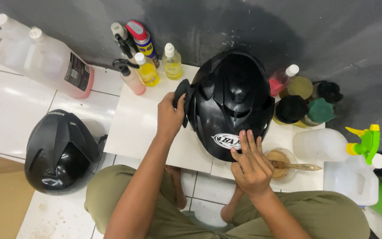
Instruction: The person wipes a black motorcycle helmet with a black cloth, focusing on the top and sides. They then use a small brush to apply a beige paste from a container onto the helmet's surface.
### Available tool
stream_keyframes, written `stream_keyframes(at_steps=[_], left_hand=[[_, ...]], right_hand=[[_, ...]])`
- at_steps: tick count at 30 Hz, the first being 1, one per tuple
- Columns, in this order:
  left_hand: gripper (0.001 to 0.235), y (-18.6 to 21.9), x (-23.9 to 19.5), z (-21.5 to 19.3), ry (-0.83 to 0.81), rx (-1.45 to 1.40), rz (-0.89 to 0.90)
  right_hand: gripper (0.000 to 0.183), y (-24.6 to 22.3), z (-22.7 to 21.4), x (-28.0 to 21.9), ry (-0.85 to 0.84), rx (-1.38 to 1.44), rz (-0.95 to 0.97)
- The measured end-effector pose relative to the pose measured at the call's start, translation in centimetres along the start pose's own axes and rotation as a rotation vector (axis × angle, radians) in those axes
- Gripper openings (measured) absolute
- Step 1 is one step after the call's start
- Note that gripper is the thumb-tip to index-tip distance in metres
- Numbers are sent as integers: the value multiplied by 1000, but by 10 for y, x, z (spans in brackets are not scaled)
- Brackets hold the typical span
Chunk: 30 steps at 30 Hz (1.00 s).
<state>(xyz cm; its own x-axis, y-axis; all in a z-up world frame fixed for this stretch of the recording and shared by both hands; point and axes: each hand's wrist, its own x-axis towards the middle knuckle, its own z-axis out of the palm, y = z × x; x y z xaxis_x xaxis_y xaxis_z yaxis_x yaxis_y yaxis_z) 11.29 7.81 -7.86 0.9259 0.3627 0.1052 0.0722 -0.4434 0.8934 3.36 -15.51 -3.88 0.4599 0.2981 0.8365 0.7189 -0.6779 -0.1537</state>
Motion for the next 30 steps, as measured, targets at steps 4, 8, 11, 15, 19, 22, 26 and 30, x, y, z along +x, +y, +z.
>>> stream_keyframes(at_steps=[4, 8, 11, 15, 19, 22, 26, 30], left_hand=[[25, 5, -32, -3, -6, -10, -70], [16, 27, -67, -12, 36, -14, 183], [9, 40, -71, -11, 53, -21, 456], [11, 49, -49, -10, 75, 10, 449], [16, 28, -21, -2, 98, -7, 291], [24, 17, -19, 2, 60, -56, 60], [20, 24, -45, -1, 88, 1, 208], [14, 48, -76, -14, 58, 61, 543]], right_hand=[[17, 0, -2, -1, 5, -14, 14], [17, 0, -3, 0, 37, -16, 10], [17, 1, -4, 1, 44, -27, 6], [17, 3, -2, 0, 30, -37, 22], [18, -1, 3, 1, 21, -41, 33], [16, -2, 1, 4, 27, -49, 26], [14, -3, -3, 4, 1, -53, 48], [12, -5, -6, 4, -19, -42, 64]])
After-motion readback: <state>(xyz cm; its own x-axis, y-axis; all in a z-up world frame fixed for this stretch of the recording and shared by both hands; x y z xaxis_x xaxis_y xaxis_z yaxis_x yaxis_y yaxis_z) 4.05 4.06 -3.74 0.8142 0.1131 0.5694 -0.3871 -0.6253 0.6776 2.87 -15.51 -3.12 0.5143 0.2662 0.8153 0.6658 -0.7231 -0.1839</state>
